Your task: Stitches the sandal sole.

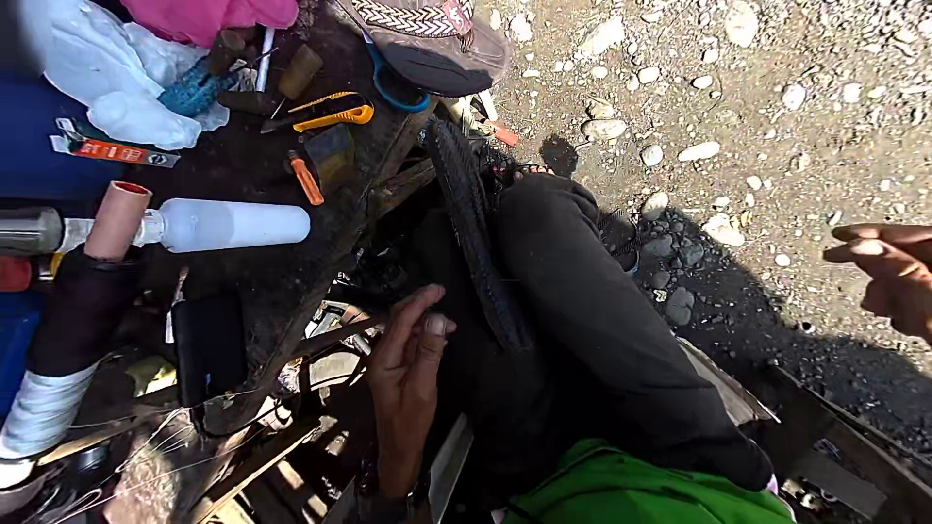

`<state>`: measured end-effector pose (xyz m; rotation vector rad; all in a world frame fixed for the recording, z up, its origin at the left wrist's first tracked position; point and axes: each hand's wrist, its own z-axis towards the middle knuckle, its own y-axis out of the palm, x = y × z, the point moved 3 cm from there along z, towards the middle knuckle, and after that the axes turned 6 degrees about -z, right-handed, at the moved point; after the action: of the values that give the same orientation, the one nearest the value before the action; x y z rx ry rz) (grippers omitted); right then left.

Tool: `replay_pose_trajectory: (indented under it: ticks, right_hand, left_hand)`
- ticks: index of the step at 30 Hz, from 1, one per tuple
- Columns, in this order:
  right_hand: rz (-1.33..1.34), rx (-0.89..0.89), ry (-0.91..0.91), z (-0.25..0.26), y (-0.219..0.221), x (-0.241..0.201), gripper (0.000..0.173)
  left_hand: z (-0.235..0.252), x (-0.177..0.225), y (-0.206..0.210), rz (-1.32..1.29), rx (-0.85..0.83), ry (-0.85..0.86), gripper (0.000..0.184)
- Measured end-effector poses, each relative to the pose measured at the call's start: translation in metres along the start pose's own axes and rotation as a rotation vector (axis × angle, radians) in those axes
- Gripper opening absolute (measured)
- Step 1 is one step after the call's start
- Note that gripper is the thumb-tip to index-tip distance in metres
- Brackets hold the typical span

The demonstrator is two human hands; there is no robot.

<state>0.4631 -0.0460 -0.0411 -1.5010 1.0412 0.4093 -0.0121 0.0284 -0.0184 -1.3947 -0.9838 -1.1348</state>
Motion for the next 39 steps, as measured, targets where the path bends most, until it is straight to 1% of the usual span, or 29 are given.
replay_pose_trajectory:
  ticks: [1,2,3,4,5,7,8,10,13,15,17,19,20,21,22,23,24,25,26,27,28,30,32,33,35,36,39]
  right_hand:
    - [0.203,-0.032,-0.147,0.0,0.042,-0.041,0.025]
    - [0.329,-0.088,-0.291,-0.001,0.08,-0.079,0.022]
    - [0.355,-0.143,-0.431,-0.004,0.11,-0.112,0.023]
    - [0.306,-0.175,-0.546,-0.007,0.134,-0.139,0.025]
    - [0.202,-0.186,-0.614,-0.01,0.152,-0.16,0.03]
    - [-0.006,-0.184,-0.643,-0.012,0.175,-0.182,0.036]
    - [-0.063,-0.181,-0.638,-0.01,0.183,-0.186,0.035]
    - [-0.081,-0.193,-0.631,-0.007,0.19,-0.187,0.03]
    - [0.004,-0.238,-0.647,-0.005,0.192,-0.187,0.027]
    - [0.023,-0.259,-0.631,-0.004,0.192,-0.186,0.026]
    - [0.019,-0.279,-0.606,-0.003,0.191,-0.186,0.026]
    - [0.032,-0.29,-0.589,-0.001,0.191,-0.186,0.025]
    - [0.048,-0.294,-0.58,0.0,0.191,-0.186,0.025]
    - [0.06,-0.302,-0.574,0.001,0.19,-0.185,0.025]
    - [0.069,-0.308,-0.569,0.002,0.19,-0.185,0.025]
    - [0.073,-0.313,-0.561,0.003,0.19,-0.185,0.026]
    - [0.071,-0.317,-0.554,0.003,0.19,-0.185,0.026]
    - [0.067,-0.318,-0.548,0.003,0.19,-0.186,0.026]
    - [0.063,-0.317,-0.544,0.002,0.19,-0.185,0.026]
    - [0.061,-0.319,-0.542,0.002,0.19,-0.185,0.026]
    - [0.06,-0.32,-0.543,0.002,0.19,-0.185,0.026]
    - [0.058,-0.311,-0.543,0.002,0.19,-0.185,0.026]
    - [0.055,-0.298,-0.532,0.001,0.19,-0.186,0.025]
    - [0.052,-0.294,-0.527,0.0,0.19,-0.186,0.025]
    - [0.04,-0.295,-0.528,0.0,0.19,-0.185,0.025]
    - [0.036,-0.294,-0.533,0.0,0.19,-0.185,0.025]
    - [0.034,-0.287,-0.55,0.001,0.191,-0.184,0.025]
  left_hand:
    - [0.005,0.007,0.013,-0.006,-0.037,0.025,0.036]
    - [0.009,0.012,0.022,0.025,-0.058,0.037,0.035]
    - [0.012,0.015,0.027,0.069,-0.065,0.03,0.033]
    - [0.014,0.017,0.029,0.109,-0.075,0.01,0.031]
    - [0.017,0.02,0.027,0.145,-0.097,-0.024,0.03]
    - [0.019,0.023,0.02,0.208,-0.141,-0.084,0.028]
    - [0.02,0.024,0.017,0.223,-0.146,-0.088,0.027]
    - [0.024,0.023,0.015,0.178,-0.114,-0.062,0.023]
    - [0.023,0.022,0.017,-0.107,-0.042,-0.04,0.027]
    - [0.022,0.024,0.018,-0.216,-0.019,-0.034,0.027]
    - [0.022,0.016,0.014,-0.231,-0.021,-0.057,0.023]
    - [0.021,0.006,0.006,-0.278,-0.068,-0.109,0.023]
    - [0.019,0.003,0.002,-0.388,-0.094,-0.129,0.025]
    - [0.016,0.001,0.0,-0.589,-0.108,-0.147,0.026]
    - [0.014,0.003,0.002,-0.845,-0.104,-0.156,0.029]
    - [0.013,0.007,0.004,-1.078,-0.067,-0.154,0.032]
    - [0.012,0.012,0.007,-1.206,-0.004,-0.154,0.037]
    - [0.013,0.014,0.008,-1.225,0.062,-0.152,0.039]
    - [0.013,0.013,0.007,-1.169,0.102,-0.154,0.037]
    - [0.013,0.01,0.006,-1.014,0.103,-0.164,0.034]
    - [0.013,0.006,0.005,-0.79,0.072,-0.167,0.033]
    - [0.015,0.008,0.01,-0.373,-0.037,-0.12,0.031]
    - [0.019,0.016,0.017,-0.074,-0.119,-0.071,0.029]
    - [0.022,0.02,0.018,0.023,-0.149,-0.049,0.027]
    - [0.028,0.024,0.016,0.123,-0.21,-0.015,0.026]
    - [0.031,0.025,0.014,0.129,-0.231,-0.014,0.024]
    - [0.036,0.021,0.009,0.001,-0.263,-0.047,0.018]
